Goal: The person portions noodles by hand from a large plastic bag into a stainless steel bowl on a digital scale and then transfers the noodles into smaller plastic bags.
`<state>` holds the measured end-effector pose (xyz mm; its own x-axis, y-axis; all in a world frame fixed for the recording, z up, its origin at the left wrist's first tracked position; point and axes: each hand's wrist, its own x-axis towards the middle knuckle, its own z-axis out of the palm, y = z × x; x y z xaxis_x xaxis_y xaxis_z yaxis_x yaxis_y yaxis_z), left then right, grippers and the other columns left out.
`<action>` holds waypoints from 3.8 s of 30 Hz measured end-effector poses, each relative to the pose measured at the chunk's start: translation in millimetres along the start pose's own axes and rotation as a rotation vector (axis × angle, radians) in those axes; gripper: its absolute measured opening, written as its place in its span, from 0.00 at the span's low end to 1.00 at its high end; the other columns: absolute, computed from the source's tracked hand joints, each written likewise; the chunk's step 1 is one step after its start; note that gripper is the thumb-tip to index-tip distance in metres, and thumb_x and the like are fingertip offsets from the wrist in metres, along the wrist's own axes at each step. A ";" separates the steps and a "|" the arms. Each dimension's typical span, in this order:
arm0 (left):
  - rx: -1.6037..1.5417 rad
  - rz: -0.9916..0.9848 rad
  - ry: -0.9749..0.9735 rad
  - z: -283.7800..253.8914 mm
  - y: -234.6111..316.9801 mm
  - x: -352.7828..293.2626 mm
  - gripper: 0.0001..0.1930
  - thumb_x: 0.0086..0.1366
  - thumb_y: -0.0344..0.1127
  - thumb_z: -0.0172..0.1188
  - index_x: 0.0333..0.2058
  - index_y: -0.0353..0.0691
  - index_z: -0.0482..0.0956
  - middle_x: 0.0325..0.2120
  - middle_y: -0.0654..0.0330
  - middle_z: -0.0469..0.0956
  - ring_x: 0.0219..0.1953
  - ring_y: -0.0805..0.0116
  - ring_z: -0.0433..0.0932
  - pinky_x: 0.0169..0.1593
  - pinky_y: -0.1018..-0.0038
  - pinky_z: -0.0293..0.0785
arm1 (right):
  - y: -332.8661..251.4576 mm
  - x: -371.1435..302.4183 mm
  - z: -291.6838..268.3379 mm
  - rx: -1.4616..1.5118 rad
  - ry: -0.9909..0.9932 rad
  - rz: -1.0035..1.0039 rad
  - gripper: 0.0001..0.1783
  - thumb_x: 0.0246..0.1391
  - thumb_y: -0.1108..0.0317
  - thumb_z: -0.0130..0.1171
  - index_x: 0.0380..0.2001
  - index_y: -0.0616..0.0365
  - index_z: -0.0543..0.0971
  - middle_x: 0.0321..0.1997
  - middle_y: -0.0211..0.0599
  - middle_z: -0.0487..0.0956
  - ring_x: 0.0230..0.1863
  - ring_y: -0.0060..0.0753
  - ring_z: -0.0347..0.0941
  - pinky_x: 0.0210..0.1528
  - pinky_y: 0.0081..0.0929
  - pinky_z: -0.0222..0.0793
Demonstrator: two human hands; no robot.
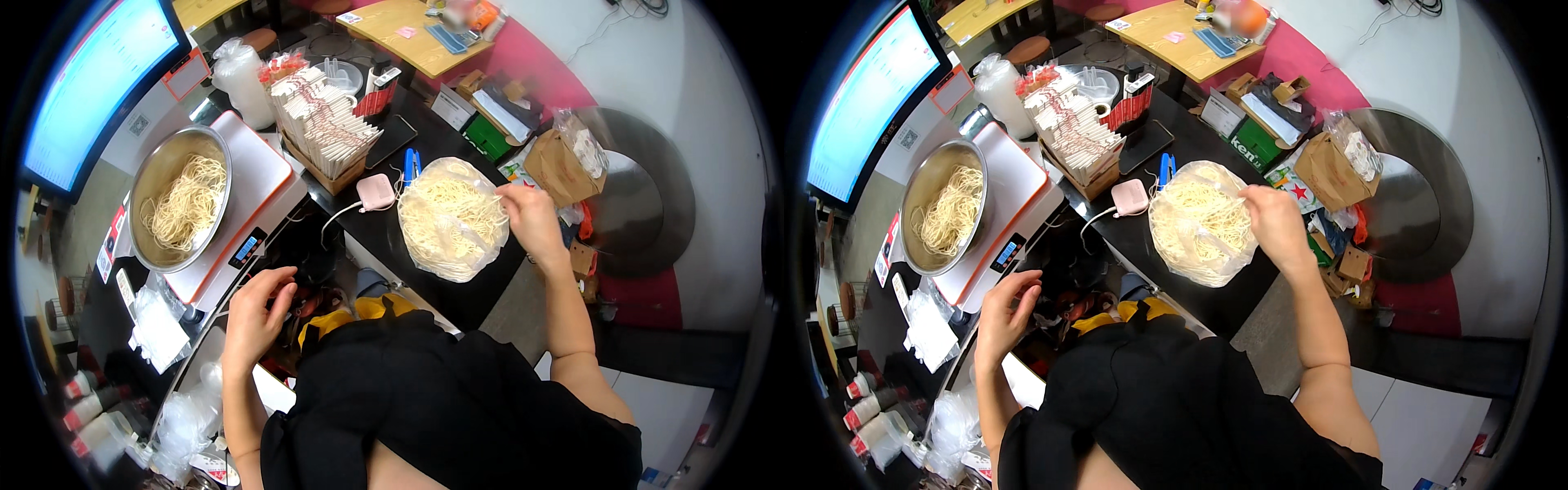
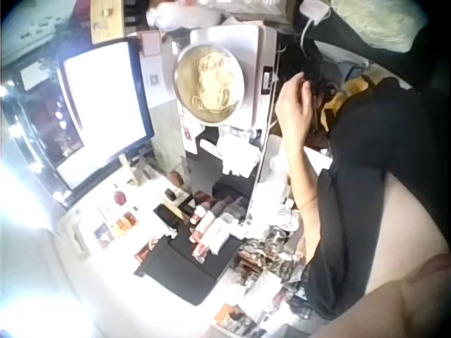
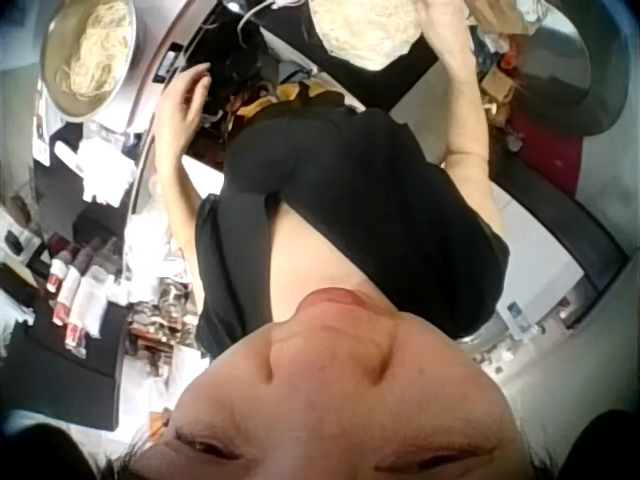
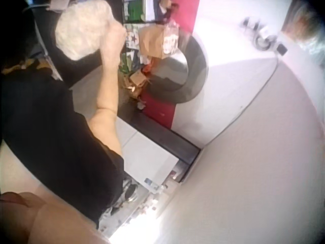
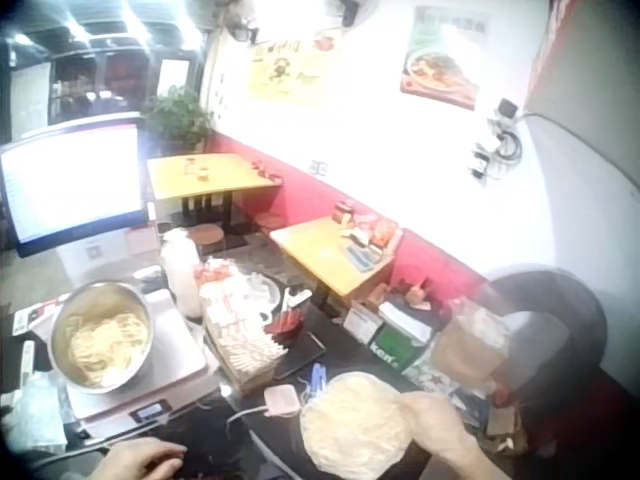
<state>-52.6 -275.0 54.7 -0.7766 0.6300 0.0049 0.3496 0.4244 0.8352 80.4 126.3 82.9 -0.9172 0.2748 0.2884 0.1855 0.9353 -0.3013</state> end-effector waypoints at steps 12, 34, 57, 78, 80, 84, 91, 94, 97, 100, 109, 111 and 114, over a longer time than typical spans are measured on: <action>-0.111 0.396 -0.209 65.5 81.4 104.8 0.18 0.63 0.30 0.62 0.52 0.35 0.75 0.43 0.54 0.78 0.42 0.65 0.78 0.45 0.72 0.74 | -22.3 43.9 -117.1 0.720 0.100 0.214 0.09 0.58 0.77 0.56 0.40 0.68 0.81 0.33 0.35 0.82 0.32 0.19 0.78 0.37 0.18 0.75; -1.048 0.312 -0.598 198.3 190.8 210.5 0.13 0.75 0.41 0.44 0.32 0.41 0.70 0.19 0.67 0.68 0.23 0.75 0.70 0.35 0.74 0.73 | -70.2 126.8 -194.3 0.796 0.223 -0.087 0.07 0.58 0.70 0.58 0.37 0.63 0.80 0.33 0.36 0.81 0.33 0.27 0.79 0.37 0.23 0.78; -0.635 0.076 0.163 -211.5 66.6 187.1 0.09 0.69 0.39 0.55 0.34 0.40 0.76 0.16 0.72 0.62 0.16 0.82 0.57 0.20 0.83 0.53 | -296.3 245.9 -39.6 1.471 -0.050 -0.472 0.06 0.57 0.76 0.56 0.36 0.63 0.81 0.33 0.38 0.81 0.32 0.28 0.78 0.36 0.22 0.75; 0.100 -0.558 0.874 -105.5 -187.7 -159.3 0.14 0.70 0.36 0.55 0.43 0.29 0.80 0.34 0.57 0.82 0.39 0.73 0.79 0.46 0.77 0.72 | -220.4 177.2 103.9 0.528 -0.561 -0.447 0.12 0.58 0.71 0.56 0.43 0.65 0.79 0.38 0.42 0.83 0.42 0.31 0.80 0.47 0.29 0.74; 0.046 -0.595 0.904 -82.6 -194.8 -174.6 0.14 0.70 0.36 0.56 0.44 0.29 0.80 0.36 0.54 0.83 0.40 0.70 0.80 0.45 0.76 0.74 | -224.7 172.2 97.9 0.514 -0.568 -0.449 0.12 0.58 0.71 0.56 0.43 0.65 0.79 0.39 0.42 0.83 0.42 0.30 0.79 0.48 0.29 0.74; -0.124 -0.584 1.006 -49.4 -197.3 -181.7 0.12 0.70 0.34 0.55 0.43 0.29 0.80 0.34 0.59 0.82 0.39 0.73 0.78 0.47 0.77 0.72 | -233.7 166.7 88.2 0.520 -0.587 -0.467 0.11 0.58 0.71 0.56 0.43 0.66 0.79 0.39 0.42 0.83 0.42 0.30 0.79 0.48 0.28 0.74; -0.032 -0.549 0.949 -36.0 -192.0 -167.6 0.12 0.70 0.34 0.55 0.43 0.30 0.79 0.34 0.57 0.82 0.39 0.72 0.79 0.45 0.77 0.73 | -220.7 150.9 67.2 0.491 -0.458 -0.564 0.12 0.56 0.69 0.58 0.41 0.66 0.79 0.35 0.49 0.82 0.37 0.42 0.80 0.43 0.32 0.74; -0.051 -0.502 0.899 -34.9 -194.3 -166.4 0.11 0.70 0.33 0.54 0.43 0.31 0.80 0.35 0.57 0.82 0.39 0.71 0.80 0.44 0.76 0.74 | -194.3 136.8 33.8 0.509 -0.396 -0.504 0.11 0.56 0.70 0.58 0.40 0.66 0.79 0.35 0.48 0.81 0.37 0.44 0.80 0.42 0.33 0.73; -0.090 -0.447 0.878 -20.5 -195.5 -170.5 0.12 0.71 0.34 0.53 0.43 0.31 0.79 0.34 0.58 0.82 0.39 0.71 0.80 0.44 0.76 0.74 | -156.8 123.5 -6.7 0.394 -0.280 -0.396 0.11 0.56 0.70 0.59 0.39 0.65 0.78 0.35 0.48 0.81 0.36 0.45 0.79 0.40 0.33 0.73; -0.140 -0.446 0.807 -11.8 -180.6 -154.8 0.12 0.71 0.34 0.53 0.44 0.31 0.79 0.34 0.58 0.82 0.38 0.71 0.80 0.45 0.76 0.74 | -111.4 102.7 -35.1 0.274 -0.188 -0.267 0.09 0.55 0.70 0.59 0.37 0.65 0.79 0.33 0.46 0.81 0.33 0.42 0.79 0.37 0.32 0.72; -0.083 -0.149 0.227 42.9 -73.1 -6.8 0.09 0.67 0.32 0.56 0.41 0.34 0.81 0.33 0.54 0.82 0.33 0.66 0.81 0.38 0.73 0.76 | -41.2 101.6 79.5 0.041 -0.537 -0.042 0.18 0.56 0.54 0.59 0.35 0.60 0.83 0.34 0.49 0.82 0.37 0.47 0.79 0.42 0.39 0.73; -0.045 0.002 0.130 64.3 -58.0 15.3 0.09 0.65 0.32 0.57 0.41 0.36 0.81 0.36 0.51 0.82 0.38 0.55 0.81 0.43 0.69 0.76 | -48.9 114.9 134.6 -0.387 -0.678 0.043 0.35 0.46 0.35 0.62 0.40 0.60 0.84 0.42 0.54 0.81 0.51 0.52 0.75 0.55 0.44 0.67; 0.022 0.202 0.063 82.8 -32.4 27.9 0.09 0.64 0.33 0.58 0.40 0.37 0.81 0.36 0.52 0.82 0.40 0.53 0.80 0.44 0.65 0.76 | -54.5 118.8 170.2 -0.690 -0.859 0.042 0.32 0.48 0.43 0.63 0.48 0.58 0.82 0.57 0.51 0.76 0.61 0.48 0.68 0.63 0.47 0.56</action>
<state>-42.2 -217.3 -17.8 -0.7205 0.6623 0.2054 0.5119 0.3082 0.8019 -98.7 70.1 -21.1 -0.7955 0.3129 -0.5189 0.1336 0.9258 0.3536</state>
